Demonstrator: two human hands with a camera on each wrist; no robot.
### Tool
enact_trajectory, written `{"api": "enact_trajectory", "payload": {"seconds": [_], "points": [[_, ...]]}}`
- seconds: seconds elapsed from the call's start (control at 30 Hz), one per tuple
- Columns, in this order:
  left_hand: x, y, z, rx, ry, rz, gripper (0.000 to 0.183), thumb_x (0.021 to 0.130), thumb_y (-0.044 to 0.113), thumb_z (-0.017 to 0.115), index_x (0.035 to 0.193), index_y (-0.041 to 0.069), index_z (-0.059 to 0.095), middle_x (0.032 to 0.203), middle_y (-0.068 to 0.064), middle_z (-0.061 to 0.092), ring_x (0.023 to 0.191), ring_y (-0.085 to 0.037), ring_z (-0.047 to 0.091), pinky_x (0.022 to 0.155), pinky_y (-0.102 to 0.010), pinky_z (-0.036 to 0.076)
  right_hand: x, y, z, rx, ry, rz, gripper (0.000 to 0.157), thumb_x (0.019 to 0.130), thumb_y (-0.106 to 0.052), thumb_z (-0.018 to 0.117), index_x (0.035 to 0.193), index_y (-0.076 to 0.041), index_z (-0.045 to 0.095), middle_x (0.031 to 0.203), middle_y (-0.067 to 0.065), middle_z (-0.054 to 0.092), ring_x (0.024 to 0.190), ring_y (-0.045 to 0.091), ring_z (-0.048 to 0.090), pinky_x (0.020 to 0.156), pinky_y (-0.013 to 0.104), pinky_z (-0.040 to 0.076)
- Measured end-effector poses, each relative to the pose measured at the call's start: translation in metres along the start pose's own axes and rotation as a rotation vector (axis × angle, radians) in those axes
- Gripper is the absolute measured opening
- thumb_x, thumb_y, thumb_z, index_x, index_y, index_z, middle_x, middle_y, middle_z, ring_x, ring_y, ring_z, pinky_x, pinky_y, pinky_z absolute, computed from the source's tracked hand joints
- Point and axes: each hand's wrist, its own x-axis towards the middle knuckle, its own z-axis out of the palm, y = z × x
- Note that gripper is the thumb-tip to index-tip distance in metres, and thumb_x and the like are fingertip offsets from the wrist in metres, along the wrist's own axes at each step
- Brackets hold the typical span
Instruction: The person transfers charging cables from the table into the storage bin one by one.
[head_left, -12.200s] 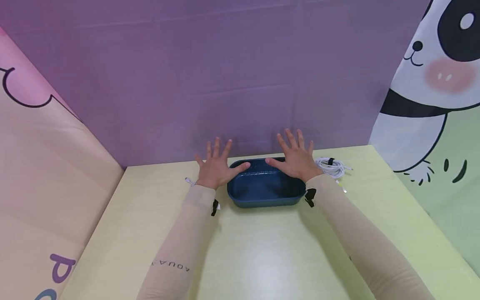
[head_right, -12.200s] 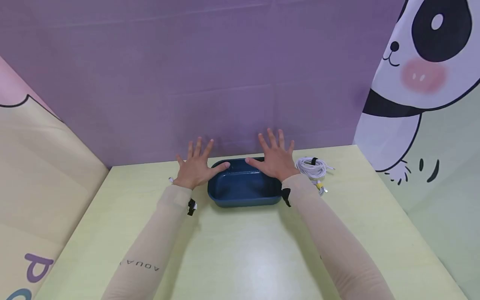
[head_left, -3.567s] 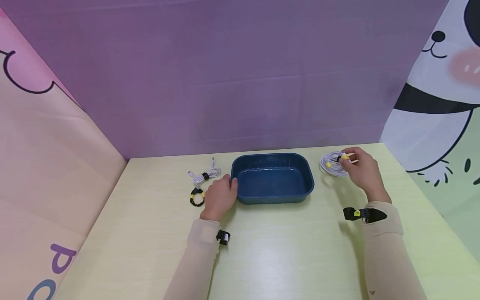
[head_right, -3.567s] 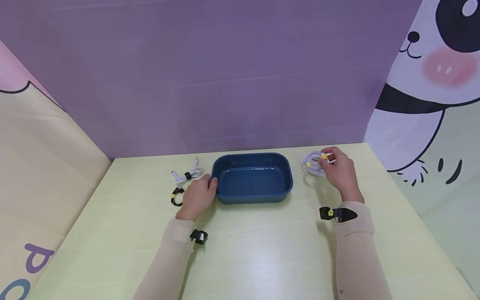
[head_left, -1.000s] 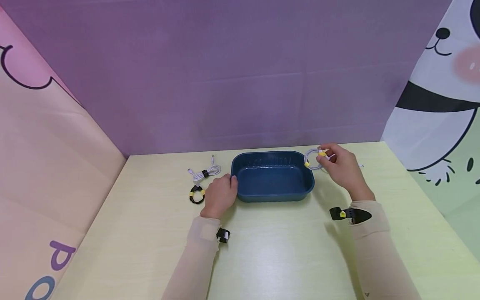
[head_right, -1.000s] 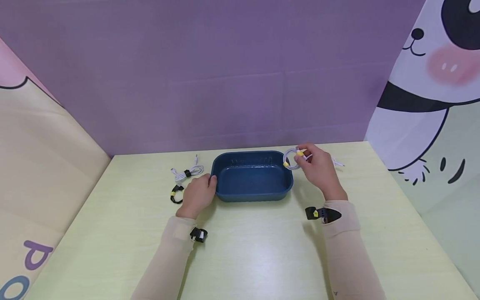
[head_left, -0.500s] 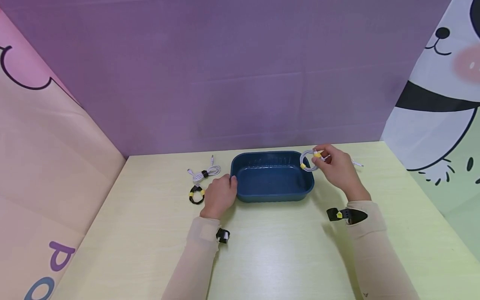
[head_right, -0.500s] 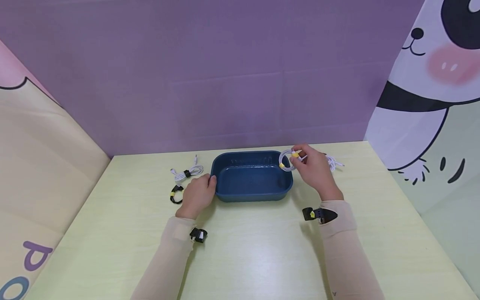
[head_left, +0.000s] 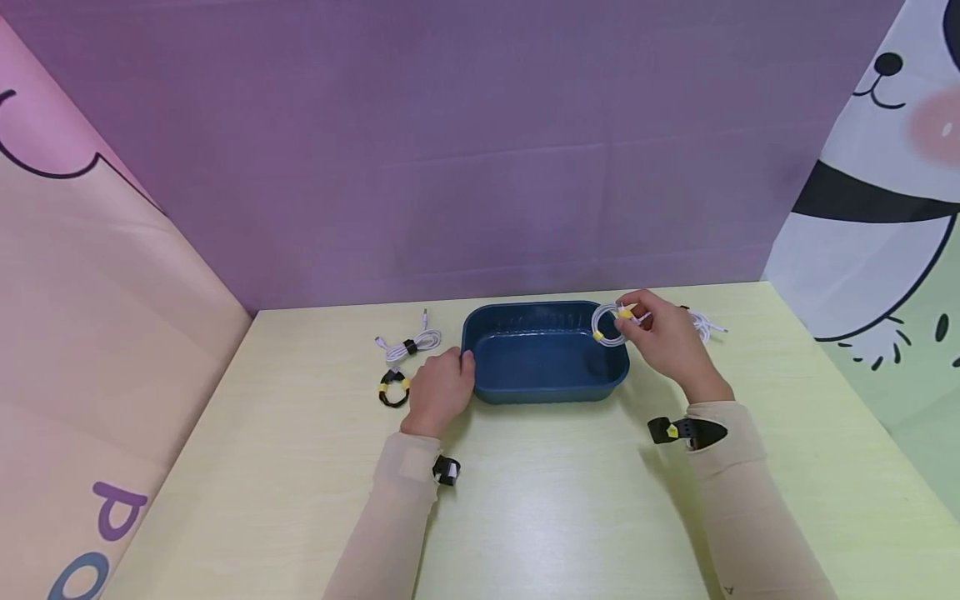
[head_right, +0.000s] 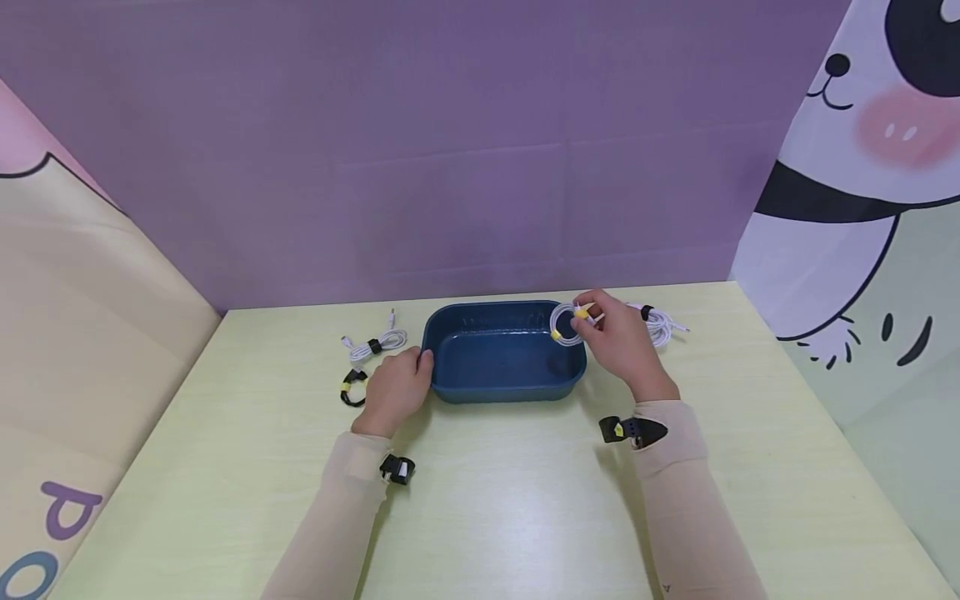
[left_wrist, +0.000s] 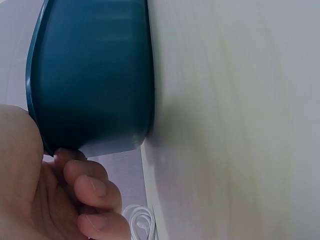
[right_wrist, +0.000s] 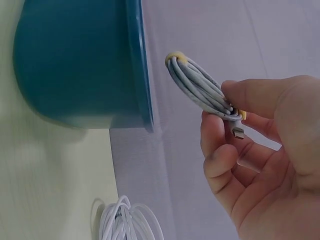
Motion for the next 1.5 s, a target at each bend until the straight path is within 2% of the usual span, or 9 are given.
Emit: {"api": "enact_trajectory", "payload": {"seconds": [0.97,1.5], "points": [[-0.001,0.002,0.0,0.012,-0.002,-0.003,0.04,0.108,0.031,0.043,0.077,0.009,0.057,0.063,-0.004,0.048,0.055,-0.022,0.052,0.047,-0.03,0.032,0.001,-0.008,0.017,-0.049,-0.057,-0.014,0.033,0.101,-0.017,0.066,0.132,-0.009,0.06,0.112,0.019,0.069,0.09,0.03,0.061,0.07,0.031,0.048],[-0.002,0.004,0.001,-0.006,-0.002,-0.001,0.04,0.108,0.031,0.043,0.077,0.01,0.057,0.063,-0.004,0.048,0.054,-0.022,0.051,0.047,-0.03,0.031,0.003,-0.008,0.023,-0.059,-0.09,-0.049,0.032,0.099,-0.015,0.067,0.129,-0.007,0.062,0.1,0.012,0.067,0.08,0.025,0.055,0.066,0.031,0.044]]}}
